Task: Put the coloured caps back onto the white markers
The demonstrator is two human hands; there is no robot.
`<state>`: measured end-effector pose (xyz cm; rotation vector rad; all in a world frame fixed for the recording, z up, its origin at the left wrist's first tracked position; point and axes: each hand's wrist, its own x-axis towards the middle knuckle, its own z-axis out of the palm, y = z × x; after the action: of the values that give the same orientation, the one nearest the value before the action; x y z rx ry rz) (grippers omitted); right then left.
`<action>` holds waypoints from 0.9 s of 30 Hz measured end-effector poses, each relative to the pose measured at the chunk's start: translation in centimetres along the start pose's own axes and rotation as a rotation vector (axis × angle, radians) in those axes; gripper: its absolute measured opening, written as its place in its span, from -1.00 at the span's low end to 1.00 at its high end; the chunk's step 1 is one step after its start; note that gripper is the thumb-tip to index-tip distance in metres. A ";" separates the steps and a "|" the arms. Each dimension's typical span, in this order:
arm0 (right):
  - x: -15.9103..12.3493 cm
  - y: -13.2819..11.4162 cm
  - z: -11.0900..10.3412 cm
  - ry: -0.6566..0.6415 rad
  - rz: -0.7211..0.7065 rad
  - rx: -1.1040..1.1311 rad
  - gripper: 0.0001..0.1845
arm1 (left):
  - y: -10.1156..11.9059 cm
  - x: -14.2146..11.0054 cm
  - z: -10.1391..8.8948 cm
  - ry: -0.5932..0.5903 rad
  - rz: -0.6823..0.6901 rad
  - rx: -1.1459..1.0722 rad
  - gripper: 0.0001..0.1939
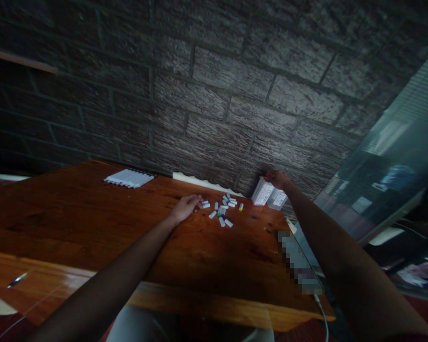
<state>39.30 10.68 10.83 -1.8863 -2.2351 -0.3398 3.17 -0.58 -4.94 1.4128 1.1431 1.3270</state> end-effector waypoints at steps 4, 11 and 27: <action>0.3 0.5 -0.5 -0.057 -0.019 0.021 -0.66 | 0.0 0.0 0.0 -0.001 -0.010 -0.016 -0.53; 0.6 1.1 -1.5 -0.144 -0.136 0.007 -0.55 | 0.3 -0.1 0.1 0.006 -0.021 -0.034 -0.56; 0.6 1.5 -1.2 -0.150 -0.095 -0.127 -0.69 | 0.2 0.0 0.0 -0.008 -0.025 0.010 -0.54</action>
<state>40.64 11.15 12.20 -1.9298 -2.4613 -0.3747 3.22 -0.61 -4.71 1.4051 1.1604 1.2986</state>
